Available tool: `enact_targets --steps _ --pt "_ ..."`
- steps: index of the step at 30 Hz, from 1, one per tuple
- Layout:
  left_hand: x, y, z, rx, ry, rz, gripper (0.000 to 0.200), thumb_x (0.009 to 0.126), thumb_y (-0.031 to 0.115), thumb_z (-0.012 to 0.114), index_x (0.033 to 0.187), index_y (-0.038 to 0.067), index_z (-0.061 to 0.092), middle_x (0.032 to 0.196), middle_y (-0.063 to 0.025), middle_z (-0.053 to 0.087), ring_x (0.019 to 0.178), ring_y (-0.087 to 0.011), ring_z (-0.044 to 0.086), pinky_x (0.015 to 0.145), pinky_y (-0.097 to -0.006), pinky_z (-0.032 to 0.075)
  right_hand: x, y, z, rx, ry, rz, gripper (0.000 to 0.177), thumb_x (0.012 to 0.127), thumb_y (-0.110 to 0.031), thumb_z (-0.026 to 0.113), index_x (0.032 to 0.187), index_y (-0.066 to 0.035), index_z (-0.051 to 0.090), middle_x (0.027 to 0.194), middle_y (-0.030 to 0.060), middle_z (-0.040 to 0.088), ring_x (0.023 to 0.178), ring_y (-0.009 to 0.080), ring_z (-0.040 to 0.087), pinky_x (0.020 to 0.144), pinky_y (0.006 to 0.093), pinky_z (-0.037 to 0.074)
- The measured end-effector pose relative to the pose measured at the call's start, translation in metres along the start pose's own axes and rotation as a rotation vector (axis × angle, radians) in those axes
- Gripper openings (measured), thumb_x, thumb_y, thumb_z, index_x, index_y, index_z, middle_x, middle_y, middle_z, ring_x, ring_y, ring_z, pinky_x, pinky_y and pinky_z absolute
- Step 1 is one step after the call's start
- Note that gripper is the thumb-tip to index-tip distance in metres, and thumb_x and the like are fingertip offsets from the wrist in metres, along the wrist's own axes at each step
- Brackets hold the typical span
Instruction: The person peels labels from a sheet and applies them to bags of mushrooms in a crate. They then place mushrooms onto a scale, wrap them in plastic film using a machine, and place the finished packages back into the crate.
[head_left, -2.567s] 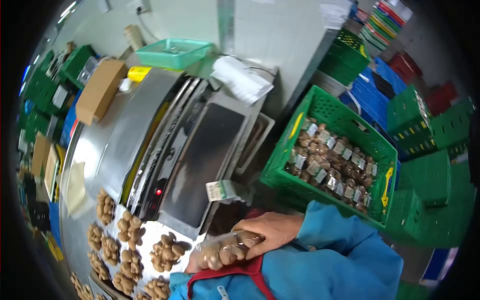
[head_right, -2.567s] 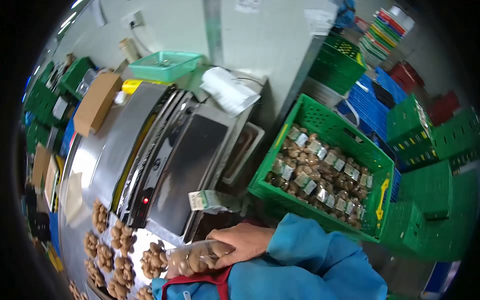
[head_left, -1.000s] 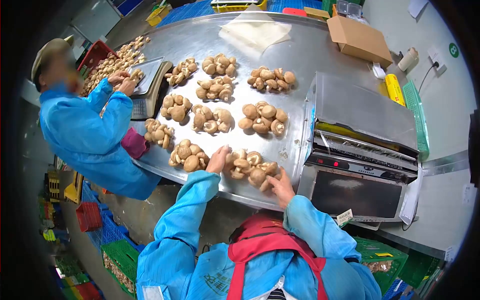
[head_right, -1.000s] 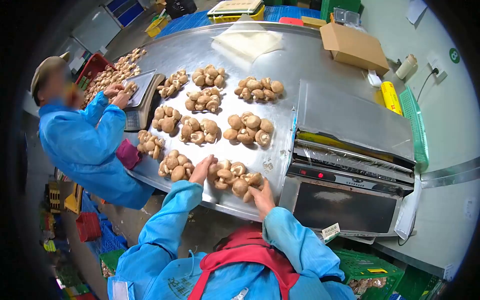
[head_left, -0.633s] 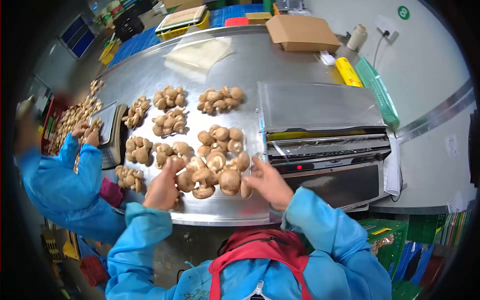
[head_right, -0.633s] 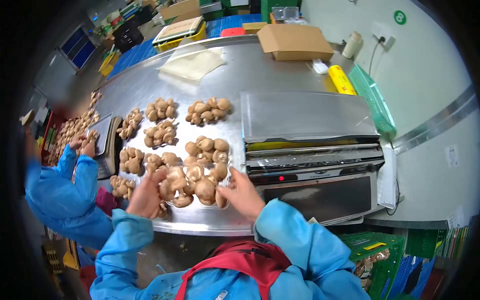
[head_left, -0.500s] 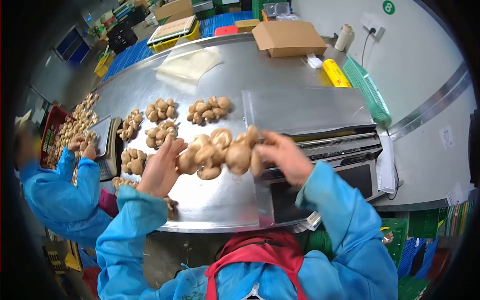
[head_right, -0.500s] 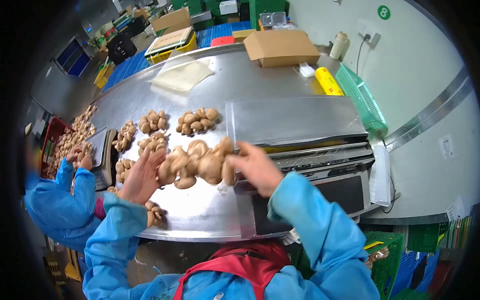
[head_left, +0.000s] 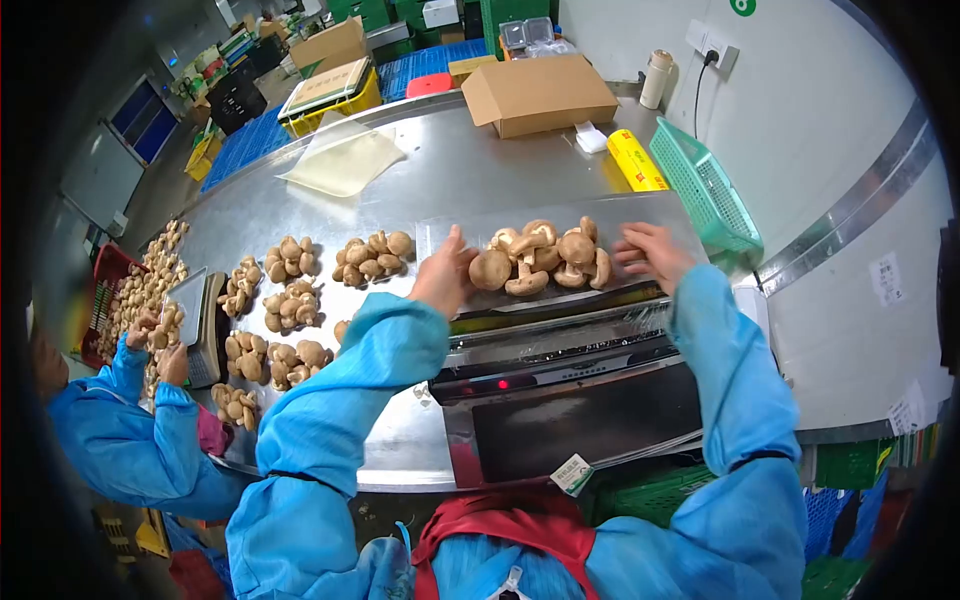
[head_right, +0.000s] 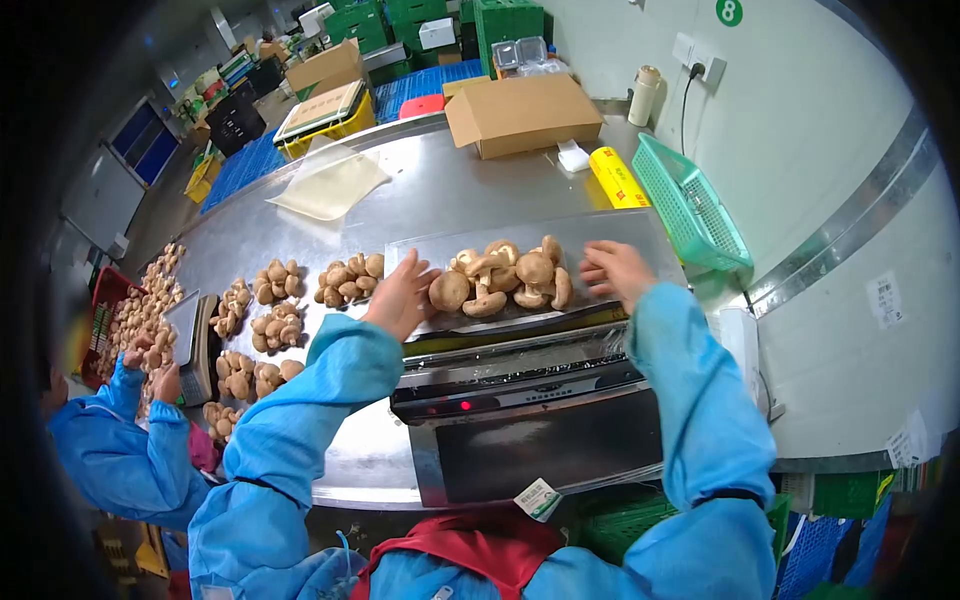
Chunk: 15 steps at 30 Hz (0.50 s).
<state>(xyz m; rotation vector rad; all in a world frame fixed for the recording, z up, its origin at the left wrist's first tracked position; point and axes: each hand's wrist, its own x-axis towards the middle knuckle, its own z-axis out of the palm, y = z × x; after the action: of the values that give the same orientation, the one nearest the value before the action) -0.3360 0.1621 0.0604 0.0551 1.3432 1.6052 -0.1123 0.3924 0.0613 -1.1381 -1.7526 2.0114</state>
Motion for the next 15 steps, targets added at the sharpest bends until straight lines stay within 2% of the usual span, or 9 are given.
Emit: enact_targets --steps 2,4,5,7,8,10,12,14,15 --pt "-0.023 0.004 -0.02 0.366 0.053 0.201 0.059 0.092 0.043 0.045 0.132 0.0 0.038 0.132 -0.0131 0.044 0.117 -0.0235 0.046 0.096 -0.038 0.037 -0.018 0.005 -0.034 -0.477 -0.025 -0.413 0.03 0.086 -0.015 0.057 0.114 -0.003 0.056 0.094 0.0076 0.059 0.082 0.0219 0.057 0.072 0.0318 0.047" --pt "-0.043 0.002 -0.056 0.881 -0.031 0.547 0.038 0.089 0.027 0.054 0.12 0.004 0.054 0.115 -0.0109 0.057 0.103 -0.0245 0.055 0.089 -0.0339 0.043 -0.049 0.008 -0.065 -0.86 -0.185 -0.653 0.034 0.079 -0.007 0.058 0.113 -0.008 0.058 0.097 0.0094 0.058 0.084 0.0249 0.056 0.075 0.0342 0.046" --pt "-0.059 0.003 -0.066 1.173 -0.081 0.779 0.033 0.086 0.021 0.057 0.115 0.006 0.057 0.105 -0.0098 0.059 0.096 -0.025 0.056 0.083 -0.033 0.044 -0.059 0.005 -0.071 -0.861 -0.2 -0.655 0.034 0.079 -0.007 0.058 0.113 -0.008 0.058 0.097 0.0094 0.058 0.084 0.0249 0.056 0.075 0.0342 0.046" --pt "-0.081 0.01 -0.073 1.625 -0.285 1.086 0.032 0.078 0.009 0.06 0.11 0.014 0.06 0.094 -0.006 0.059 0.087 -0.0246 0.056 0.075 -0.0348 0.045 -0.071 0.003 -0.075 -1.473 -0.353 -0.97 0.04 0.072 -0.006 0.06 0.111 -0.015 0.059 0.098 0.0097 0.056 0.088 0.0256 0.055 0.077 0.0366 0.044" --pt "-0.081 0.009 -0.073 1.628 -0.27 1.072 0.032 0.078 0.009 0.06 0.11 0.014 0.06 0.094 -0.006 0.059 0.087 -0.0246 0.056 0.075 -0.0348 0.045 -0.068 0.004 -0.073 -1.466 -0.371 -0.977 0.04 0.072 -0.006 0.06 0.111 -0.015 0.059 0.098 0.0097 0.056 0.088 0.0256 0.055 0.077 0.0366 0.044" --pt "-0.079 0.009 -0.07 1.916 -0.57 1.146 0.035 0.075 0.01 0.061 0.109 0.017 0.062 0.096 -0.0021 0.057 0.087 -0.0198 0.055 0.075 -0.0344 0.042 -0.059 0.003 -0.068 -1.641 -0.537 -1.038 0.042 0.069 -0.005 0.06 0.109 -0.019 0.06 0.099 0.009 0.054 0.089 0.0256 0.053 0.077 0.0382 0.043" --pt "-0.077 0.007 -0.059 2.032 -0.616 1.097 0.034 0.075 0.012 0.061 0.108 0.018 0.062 0.096 -0.0008 0.055 0.089 -0.018 0.054 0.074 -0.0335 0.04 -0.046 0.009 -0.062 -1.652 -0.56 -1.132 0.036 0.068 -0.004 0.062 0.102 -0.016 0.061 0.098 0.0086 0.054 0.088 0.0244 0.053 0.074 0.0363 0.044" --pt "-0.066 0.004 -0.056 2.039 -0.709 1.048 0.033 0.075 0.014 0.061 0.107 0.019 0.061 0.096 -0.0006 0.054 0.091 -0.0172 0.053 0.075 -0.0336 0.039 -0.037 0.019 -0.055 -1.44 -0.638 -1.081 0.026 0.069 -0.004 0.063 0.093 -0.012 0.058 0.095 0.0087 0.054 0.085 0.0264 0.055 0.071 0.0369 0.045" --pt "-0.062 0.003 -0.055 1.969 -0.719 1.095 0.026 0.077 0.01 0.06 0.102 0.015 0.061 0.096 -0.0019 0.056 0.086 -0.0185 0.056 0.071 -0.0318 0.042 -0.038 0.026 -0.05 -1.089 -0.545 -0.979 0.012 0.076 -0.001 0.059 0.086 -0.005 0.054 0.1 0.0106 0.056 0.081 0.0235 0.058 0.068 0.034 0.049"
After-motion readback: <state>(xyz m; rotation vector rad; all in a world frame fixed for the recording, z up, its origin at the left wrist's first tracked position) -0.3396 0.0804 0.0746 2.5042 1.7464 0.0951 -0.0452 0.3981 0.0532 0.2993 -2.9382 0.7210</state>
